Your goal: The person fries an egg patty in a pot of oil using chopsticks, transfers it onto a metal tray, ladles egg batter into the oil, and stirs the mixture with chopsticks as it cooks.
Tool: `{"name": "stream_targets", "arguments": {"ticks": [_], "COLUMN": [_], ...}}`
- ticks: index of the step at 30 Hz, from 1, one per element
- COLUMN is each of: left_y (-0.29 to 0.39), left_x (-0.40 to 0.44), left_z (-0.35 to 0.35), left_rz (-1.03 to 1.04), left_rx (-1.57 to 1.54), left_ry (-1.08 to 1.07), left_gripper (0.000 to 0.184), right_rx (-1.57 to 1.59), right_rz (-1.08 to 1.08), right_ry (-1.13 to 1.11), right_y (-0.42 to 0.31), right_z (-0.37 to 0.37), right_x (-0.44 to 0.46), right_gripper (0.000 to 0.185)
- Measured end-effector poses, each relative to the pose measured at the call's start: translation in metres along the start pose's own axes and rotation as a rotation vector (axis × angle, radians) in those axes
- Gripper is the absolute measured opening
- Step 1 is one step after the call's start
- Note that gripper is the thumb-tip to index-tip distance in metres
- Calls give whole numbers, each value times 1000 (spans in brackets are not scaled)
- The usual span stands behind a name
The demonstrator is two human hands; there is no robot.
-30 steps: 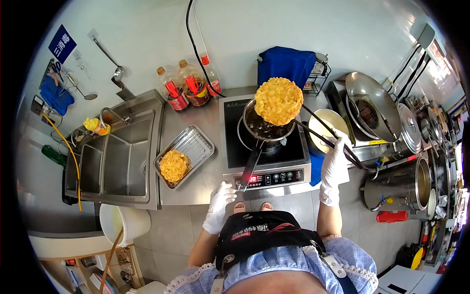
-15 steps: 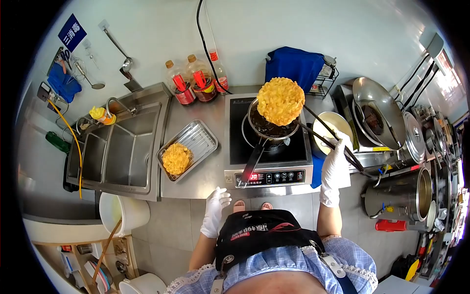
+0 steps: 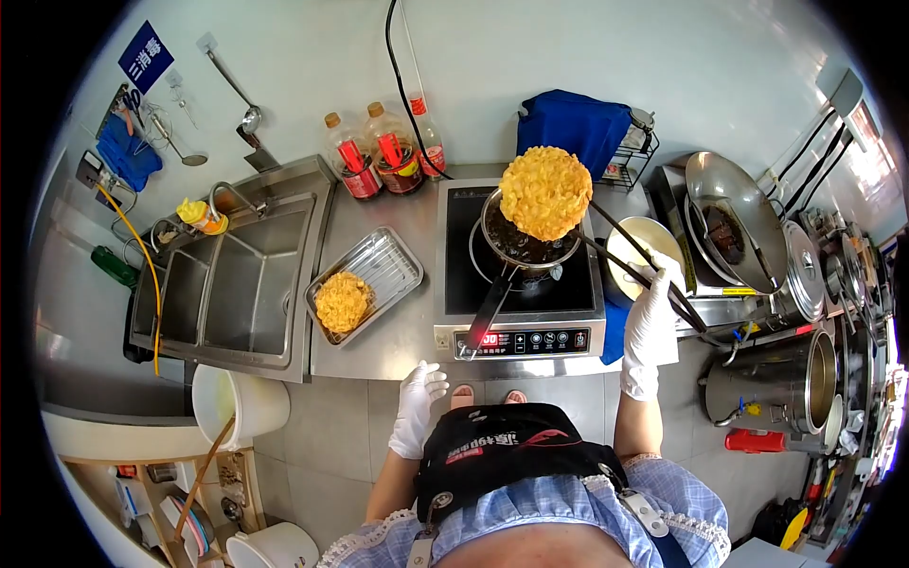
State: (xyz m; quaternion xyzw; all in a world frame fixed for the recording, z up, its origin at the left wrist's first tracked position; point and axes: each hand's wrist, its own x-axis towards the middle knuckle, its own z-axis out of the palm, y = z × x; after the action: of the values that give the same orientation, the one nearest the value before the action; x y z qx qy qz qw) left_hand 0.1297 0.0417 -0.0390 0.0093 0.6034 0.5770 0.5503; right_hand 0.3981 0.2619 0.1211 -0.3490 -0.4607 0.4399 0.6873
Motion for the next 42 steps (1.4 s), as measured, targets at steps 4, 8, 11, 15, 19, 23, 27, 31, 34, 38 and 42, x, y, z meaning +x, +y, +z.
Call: {"name": "stream_targets", "arguments": {"ticks": [4,8,11,15,19,23,27,31,34,38,42], "left_y": [-2,-3,-4,-4,-6,-7,-8,-10,-13,-14,-14], "left_x": [0,0,0,-2,-2,-3,-3,-3,-2,-4,-7], "left_z": [0,0,-1,-1,0,1,2,4,4,6,8], "left_rz": [7,6,8,9,14,20,12,11,17,27,25], "left_rx": [8,4,-4,-20,-18,-17,-17,-15,-17,-27,-44], "left_ry": [6,6,5,-2,4,4,14,23,18,2,2], "left_gripper": [41,41,41,41,41,41,42,41,41,40,40], "right_rx": [-45,-74,-53,-25,-23,-88,-70,-19,-20,-26,-65], "right_rz": [-60,-140,-161,-120,-100,-146,-129,-116,-149,-159,-149], "right_ry": [12,4,-7,9,-13,9,3,-16,-46,-45,-10], "right_y": [1,5,3,3,10,9,6,4,-1,-2,0], "right_z": [-1,-3,-1,-1,-10,-8,-7,-7,-5,-6,-7], "right_x": [3,7,7,7,8,10,9,12,13,14,16], "right_gripper": [37,35,34,34,36,35,36,37,37,36,36]}}
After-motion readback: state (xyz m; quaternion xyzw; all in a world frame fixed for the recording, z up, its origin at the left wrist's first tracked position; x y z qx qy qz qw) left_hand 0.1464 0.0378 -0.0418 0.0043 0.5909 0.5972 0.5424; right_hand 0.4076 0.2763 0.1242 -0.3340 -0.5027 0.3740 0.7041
